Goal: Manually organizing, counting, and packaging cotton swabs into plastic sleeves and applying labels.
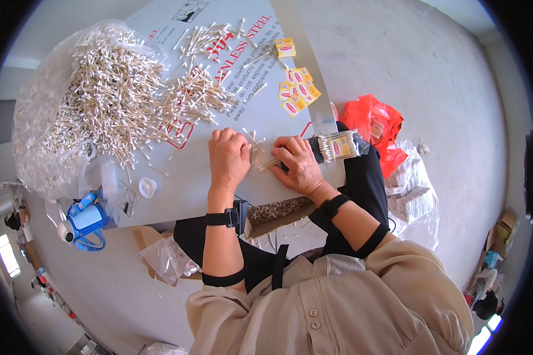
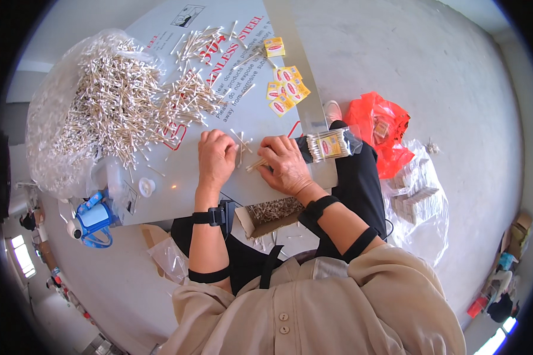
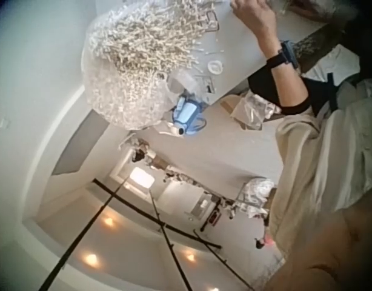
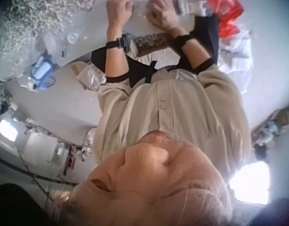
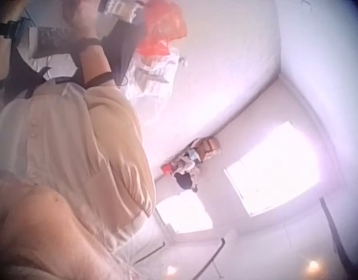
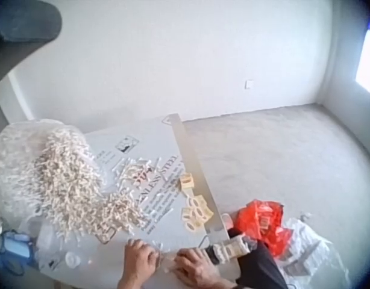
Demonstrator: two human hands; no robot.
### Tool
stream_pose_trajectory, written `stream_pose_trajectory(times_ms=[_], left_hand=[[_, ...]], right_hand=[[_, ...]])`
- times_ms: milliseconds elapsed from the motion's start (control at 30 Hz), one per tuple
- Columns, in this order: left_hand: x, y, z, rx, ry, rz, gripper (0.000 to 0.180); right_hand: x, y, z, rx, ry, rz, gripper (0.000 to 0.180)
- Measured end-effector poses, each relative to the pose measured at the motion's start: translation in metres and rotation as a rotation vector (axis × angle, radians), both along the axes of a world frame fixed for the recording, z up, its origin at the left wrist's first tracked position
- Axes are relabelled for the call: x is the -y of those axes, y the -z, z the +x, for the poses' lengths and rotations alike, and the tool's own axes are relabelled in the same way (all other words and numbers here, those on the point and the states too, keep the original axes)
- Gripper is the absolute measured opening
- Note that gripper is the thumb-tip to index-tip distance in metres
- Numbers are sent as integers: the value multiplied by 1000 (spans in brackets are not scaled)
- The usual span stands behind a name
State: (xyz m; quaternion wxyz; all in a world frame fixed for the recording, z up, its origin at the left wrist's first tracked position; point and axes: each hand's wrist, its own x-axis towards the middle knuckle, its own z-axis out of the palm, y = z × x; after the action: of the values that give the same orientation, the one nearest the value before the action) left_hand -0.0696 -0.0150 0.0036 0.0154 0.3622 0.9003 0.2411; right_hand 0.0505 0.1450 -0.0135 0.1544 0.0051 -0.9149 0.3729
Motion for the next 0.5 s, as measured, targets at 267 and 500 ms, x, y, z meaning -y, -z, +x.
stream_pose_trajectory(times_ms=[267,500], left_hand=[[-38,6,-13,142,-336,-104,14],[-25,11,-32,601,-483,224,12]], right_hand=[[0,0,-1,-31,-13,-7,26],[1,-1,-2,-28,-8,-10,23]])
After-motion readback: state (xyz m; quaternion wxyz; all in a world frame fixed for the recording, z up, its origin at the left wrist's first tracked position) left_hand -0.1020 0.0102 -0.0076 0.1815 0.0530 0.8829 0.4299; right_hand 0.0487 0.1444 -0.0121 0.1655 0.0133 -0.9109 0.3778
